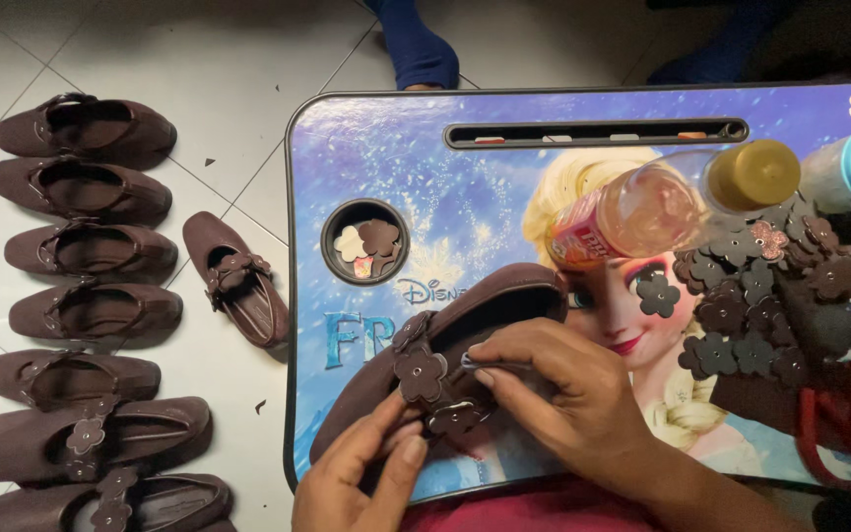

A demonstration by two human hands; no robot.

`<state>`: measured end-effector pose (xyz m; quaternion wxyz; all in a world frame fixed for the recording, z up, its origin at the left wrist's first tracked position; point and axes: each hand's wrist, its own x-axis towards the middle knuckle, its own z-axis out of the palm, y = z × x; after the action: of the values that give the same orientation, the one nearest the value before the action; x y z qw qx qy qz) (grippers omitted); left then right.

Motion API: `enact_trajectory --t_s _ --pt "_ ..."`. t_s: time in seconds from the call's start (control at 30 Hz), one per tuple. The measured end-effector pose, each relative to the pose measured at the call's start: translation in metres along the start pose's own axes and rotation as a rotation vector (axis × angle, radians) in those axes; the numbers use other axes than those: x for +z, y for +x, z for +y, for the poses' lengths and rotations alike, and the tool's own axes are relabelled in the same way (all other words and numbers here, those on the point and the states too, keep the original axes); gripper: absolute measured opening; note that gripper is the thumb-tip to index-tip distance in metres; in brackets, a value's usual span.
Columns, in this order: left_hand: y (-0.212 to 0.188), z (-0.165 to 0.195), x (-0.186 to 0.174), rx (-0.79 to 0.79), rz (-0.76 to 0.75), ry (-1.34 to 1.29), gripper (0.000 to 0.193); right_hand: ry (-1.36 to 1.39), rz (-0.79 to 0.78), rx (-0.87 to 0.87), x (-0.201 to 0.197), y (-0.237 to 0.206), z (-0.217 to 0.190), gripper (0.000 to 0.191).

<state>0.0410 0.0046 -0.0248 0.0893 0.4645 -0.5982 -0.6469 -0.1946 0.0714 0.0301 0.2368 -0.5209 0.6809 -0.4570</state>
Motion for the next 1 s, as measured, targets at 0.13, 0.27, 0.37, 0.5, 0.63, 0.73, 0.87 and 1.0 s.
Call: enact_trajectory --t_s 0.13,0.27,0.37,0.5,0.63,0.73,0.87,1.0 --pt "0.019 0.013 -0.004 -0.214 -0.124 -0.467 0.063 0.004 0.021 -0.037 0.002 0.004 -0.005 0.018" --pt "0.032 0.017 0.009 -0.351 -0.098 -0.718 0.052 0.009 0.007 -0.047 0.008 0.01 -0.008 0.018" --pt "0.037 0.017 0.016 -0.277 -0.045 -0.772 0.049 0.003 -0.002 -0.031 0.012 0.011 -0.008 0.018" --pt "0.037 0.019 0.028 -0.056 -0.055 -0.78 0.041 -0.008 0.013 -0.037 0.013 0.01 -0.006 0.018" --pt "0.034 0.02 0.03 -0.059 -0.076 -0.753 0.036 0.011 0.027 -0.025 0.012 0.007 -0.005 0.017" --pt "0.034 0.019 0.032 -0.05 -0.062 -0.772 0.033 0.048 -0.007 -0.041 0.01 0.007 -0.004 0.018" --pt "0.032 0.017 0.036 -0.064 -0.02 -0.771 0.031 0.026 -0.053 -0.107 0.01 0.008 -0.004 0.021" --pt "0.03 0.017 0.041 -0.031 0.024 -0.744 0.031 -0.049 -0.056 -0.182 0.011 0.007 -0.003 0.022"
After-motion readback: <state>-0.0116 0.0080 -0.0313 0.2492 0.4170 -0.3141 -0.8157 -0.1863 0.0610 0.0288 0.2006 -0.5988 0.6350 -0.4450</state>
